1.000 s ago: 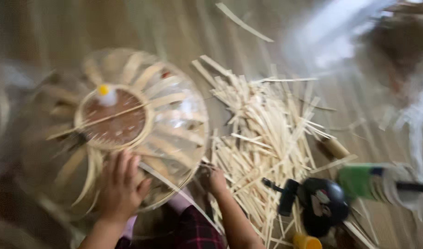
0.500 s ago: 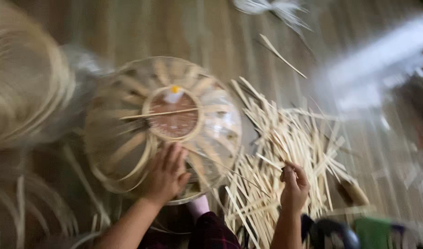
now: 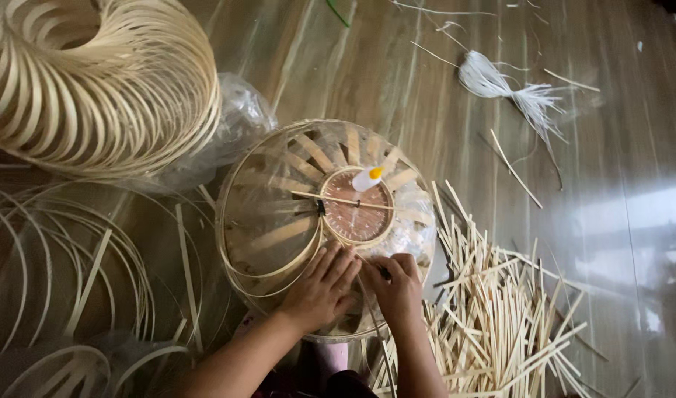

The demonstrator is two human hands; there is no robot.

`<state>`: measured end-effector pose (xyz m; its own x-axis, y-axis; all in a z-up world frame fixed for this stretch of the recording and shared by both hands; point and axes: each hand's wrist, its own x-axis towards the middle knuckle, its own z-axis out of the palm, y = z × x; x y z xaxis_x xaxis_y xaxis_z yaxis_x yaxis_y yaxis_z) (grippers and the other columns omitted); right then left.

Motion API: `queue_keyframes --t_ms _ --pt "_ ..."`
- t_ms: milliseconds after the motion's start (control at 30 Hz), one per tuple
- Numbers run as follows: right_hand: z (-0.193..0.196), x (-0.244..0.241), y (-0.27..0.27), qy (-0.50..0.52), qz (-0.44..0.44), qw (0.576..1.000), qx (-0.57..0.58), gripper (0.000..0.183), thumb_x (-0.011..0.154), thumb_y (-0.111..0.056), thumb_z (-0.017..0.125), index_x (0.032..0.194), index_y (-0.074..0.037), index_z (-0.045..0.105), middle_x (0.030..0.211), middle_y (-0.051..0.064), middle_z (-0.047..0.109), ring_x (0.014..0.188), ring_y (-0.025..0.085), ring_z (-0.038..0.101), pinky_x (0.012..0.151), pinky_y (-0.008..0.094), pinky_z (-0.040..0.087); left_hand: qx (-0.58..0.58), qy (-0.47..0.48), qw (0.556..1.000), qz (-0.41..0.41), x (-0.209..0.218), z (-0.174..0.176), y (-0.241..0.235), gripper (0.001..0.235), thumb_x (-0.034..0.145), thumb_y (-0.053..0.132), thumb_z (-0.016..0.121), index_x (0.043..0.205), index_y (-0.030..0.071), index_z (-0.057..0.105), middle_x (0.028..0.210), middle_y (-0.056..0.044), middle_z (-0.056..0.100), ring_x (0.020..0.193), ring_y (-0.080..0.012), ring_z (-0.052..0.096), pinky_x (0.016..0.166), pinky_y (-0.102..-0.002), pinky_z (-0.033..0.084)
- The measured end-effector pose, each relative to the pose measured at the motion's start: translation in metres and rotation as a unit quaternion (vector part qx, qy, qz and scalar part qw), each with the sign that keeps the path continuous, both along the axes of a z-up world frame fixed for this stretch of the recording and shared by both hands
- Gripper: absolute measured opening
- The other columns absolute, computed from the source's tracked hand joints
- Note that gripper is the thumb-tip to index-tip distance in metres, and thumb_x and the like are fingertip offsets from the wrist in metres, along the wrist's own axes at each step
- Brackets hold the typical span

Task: The person constructs a decorative structure by applying glue to bamboo strips and attaching them to a circular wooden base and frame. They handle thin bamboo slats, a wooden clock-like center piece, and a bottle of adhesive to build the round lantern.

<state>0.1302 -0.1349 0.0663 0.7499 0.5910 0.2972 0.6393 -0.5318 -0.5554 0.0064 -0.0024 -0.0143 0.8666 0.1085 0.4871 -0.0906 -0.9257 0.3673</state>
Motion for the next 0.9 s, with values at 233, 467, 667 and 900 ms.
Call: queue_keyframes --t_ms 233,467,667,900 --pt "-0.012 -0.003 -0.003 -0.007 -0.026 1.0 0.005 0.015 0.079 -0.016 0.086 0.09 -0.009 0.079 0.088 0.008 0.063 0.072 0.021 0.066 0.065 0.033 0.054 -0.019 -0.001 1.0 -0.008 0.001 -0.005 -0.001 0.078 0.099 0.048 0.057 0.158 0.004 0.033 0.166 -0.021 0.027 0.153 -0.0451 0.023 0.125 -0.054 0.018" --pt "-0.018 -0.008 -0.002 -0.008 -0.042 0.999 0.019 0.015 0.079 -0.014 0.085 0.091 -0.008 0.08 0.088 0.007 0.063 0.07 0.018 0.065 0.064 0.031 0.054 -0.022 -0.005 1.0 -0.009 -0.002 -0.006 -0.001 0.08 0.097 0.047 0.06 0.159 0.004 0.032 0.168 -0.02 0.024 0.154 -0.0438 0.024 0.126 -0.054 0.018" --pt "-0.022 -0.009 0.0 -0.015 -0.054 0.998 0.035 0.016 0.08 -0.015 0.084 0.093 -0.008 0.079 0.09 0.007 0.064 0.073 0.017 0.066 0.065 0.03 0.055 -0.032 -0.024 0.999 -0.012 -0.002 -0.002 0.0 0.081 0.094 0.044 0.064 0.157 0.003 0.035 0.166 -0.023 0.029 0.153 -0.0449 0.027 0.126 -0.056 0.018" --pt "-0.028 -0.005 -0.005 -0.007 -0.061 0.998 0.004 0.016 0.083 -0.018 0.083 0.094 -0.007 0.081 0.096 0.008 0.067 0.079 0.018 0.067 0.071 0.032 0.057 -0.041 -0.035 0.999 -0.006 -0.002 -0.003 -0.002 0.079 0.095 0.042 0.063 0.158 0.003 0.035 0.165 -0.022 0.032 0.153 -0.0445 0.028 0.126 -0.055 0.018"
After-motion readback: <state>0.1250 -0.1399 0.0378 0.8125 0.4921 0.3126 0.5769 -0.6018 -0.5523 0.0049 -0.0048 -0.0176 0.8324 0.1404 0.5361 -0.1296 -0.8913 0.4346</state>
